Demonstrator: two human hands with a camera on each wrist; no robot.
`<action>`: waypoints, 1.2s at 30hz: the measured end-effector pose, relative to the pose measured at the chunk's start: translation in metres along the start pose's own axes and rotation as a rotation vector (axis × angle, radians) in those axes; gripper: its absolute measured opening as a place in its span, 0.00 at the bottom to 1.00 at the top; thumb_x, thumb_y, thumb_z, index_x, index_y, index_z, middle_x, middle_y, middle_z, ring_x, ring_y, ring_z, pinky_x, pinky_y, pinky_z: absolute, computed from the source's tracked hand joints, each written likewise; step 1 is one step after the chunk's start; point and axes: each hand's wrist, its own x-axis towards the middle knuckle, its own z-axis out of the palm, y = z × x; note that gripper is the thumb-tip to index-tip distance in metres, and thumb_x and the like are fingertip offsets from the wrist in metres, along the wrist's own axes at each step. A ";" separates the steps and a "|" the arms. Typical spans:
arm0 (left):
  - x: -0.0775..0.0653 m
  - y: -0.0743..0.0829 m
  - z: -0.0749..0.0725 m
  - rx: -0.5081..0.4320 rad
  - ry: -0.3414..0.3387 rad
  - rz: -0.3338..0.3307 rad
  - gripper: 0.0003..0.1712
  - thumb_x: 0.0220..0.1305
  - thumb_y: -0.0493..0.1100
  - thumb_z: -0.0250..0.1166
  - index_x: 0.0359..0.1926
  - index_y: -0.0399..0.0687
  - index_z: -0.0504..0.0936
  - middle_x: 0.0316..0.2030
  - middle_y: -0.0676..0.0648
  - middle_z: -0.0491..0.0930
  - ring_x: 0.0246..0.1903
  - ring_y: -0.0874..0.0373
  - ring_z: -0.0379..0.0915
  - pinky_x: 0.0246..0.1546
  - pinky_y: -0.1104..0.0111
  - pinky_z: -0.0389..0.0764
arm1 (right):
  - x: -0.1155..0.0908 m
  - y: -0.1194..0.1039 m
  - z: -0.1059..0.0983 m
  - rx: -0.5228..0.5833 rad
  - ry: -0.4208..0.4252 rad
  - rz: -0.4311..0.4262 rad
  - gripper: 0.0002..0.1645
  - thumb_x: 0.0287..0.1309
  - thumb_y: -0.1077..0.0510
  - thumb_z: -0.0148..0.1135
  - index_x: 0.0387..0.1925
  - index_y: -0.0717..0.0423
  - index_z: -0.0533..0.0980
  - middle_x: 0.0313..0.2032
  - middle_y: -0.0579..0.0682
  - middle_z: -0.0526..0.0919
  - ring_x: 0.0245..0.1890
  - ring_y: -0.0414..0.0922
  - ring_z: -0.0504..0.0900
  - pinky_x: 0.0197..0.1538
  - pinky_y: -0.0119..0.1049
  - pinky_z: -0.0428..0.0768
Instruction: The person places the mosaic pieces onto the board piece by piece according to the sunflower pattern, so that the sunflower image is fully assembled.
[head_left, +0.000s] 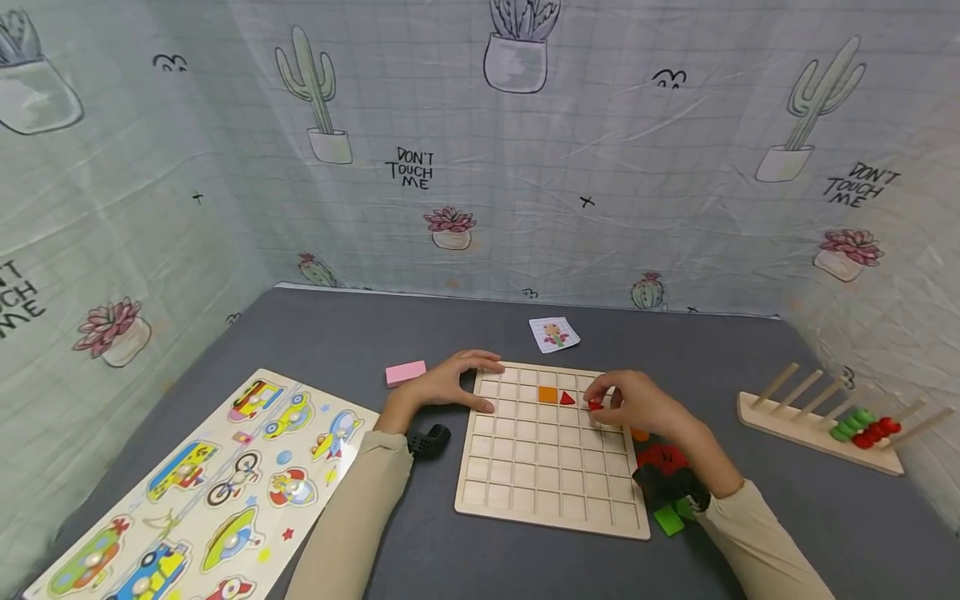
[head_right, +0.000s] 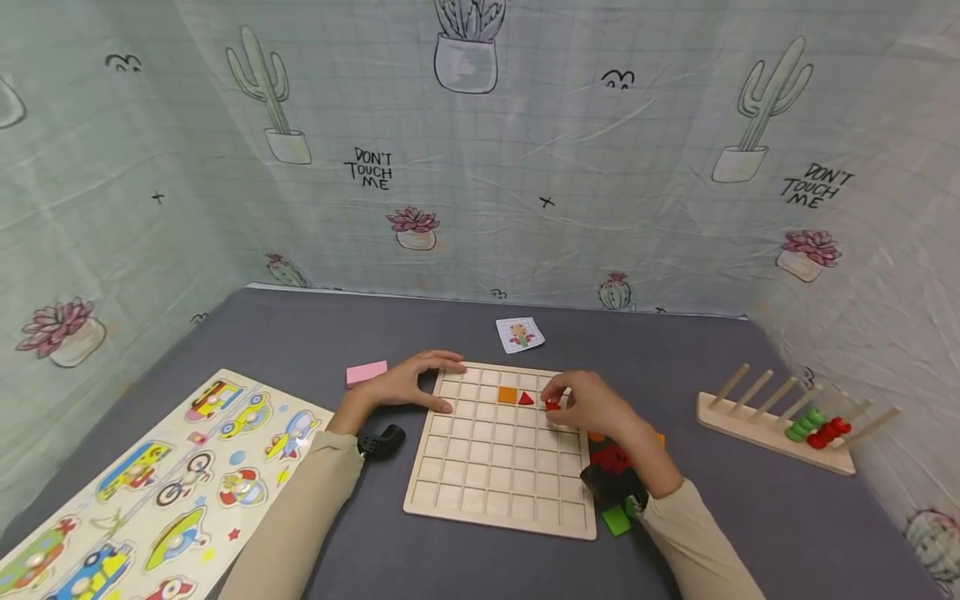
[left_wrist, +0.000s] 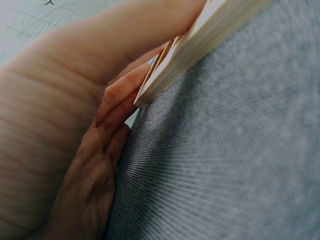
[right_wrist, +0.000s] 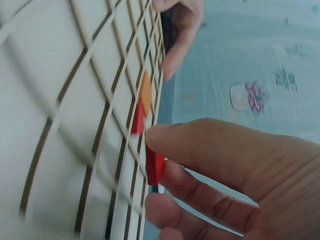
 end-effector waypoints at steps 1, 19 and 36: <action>0.000 0.000 0.000 -0.001 0.000 0.000 0.37 0.53 0.45 0.76 0.64 0.50 0.75 0.70 0.48 0.63 0.72 0.49 0.50 0.70 0.49 0.53 | 0.003 -0.002 0.002 0.006 -0.001 -0.008 0.11 0.55 0.66 0.68 0.41 0.65 0.81 0.34 0.53 0.81 0.22 0.41 0.71 0.26 0.32 0.72; -0.001 -0.002 0.000 0.005 0.005 -0.007 0.37 0.53 0.45 0.76 0.65 0.50 0.75 0.70 0.49 0.63 0.72 0.51 0.50 0.70 0.51 0.53 | 0.063 -0.020 0.036 -0.023 0.016 -0.135 0.09 0.52 0.68 0.69 0.38 0.65 0.82 0.32 0.53 0.83 0.21 0.37 0.74 0.28 0.30 0.74; 0.000 -0.003 0.000 0.001 -0.008 0.007 0.37 0.53 0.45 0.75 0.65 0.49 0.74 0.70 0.48 0.62 0.72 0.51 0.50 0.70 0.50 0.53 | 0.079 -0.022 0.045 -0.055 -0.037 -0.140 0.05 0.55 0.68 0.67 0.35 0.63 0.82 0.35 0.54 0.81 0.27 0.41 0.77 0.33 0.31 0.77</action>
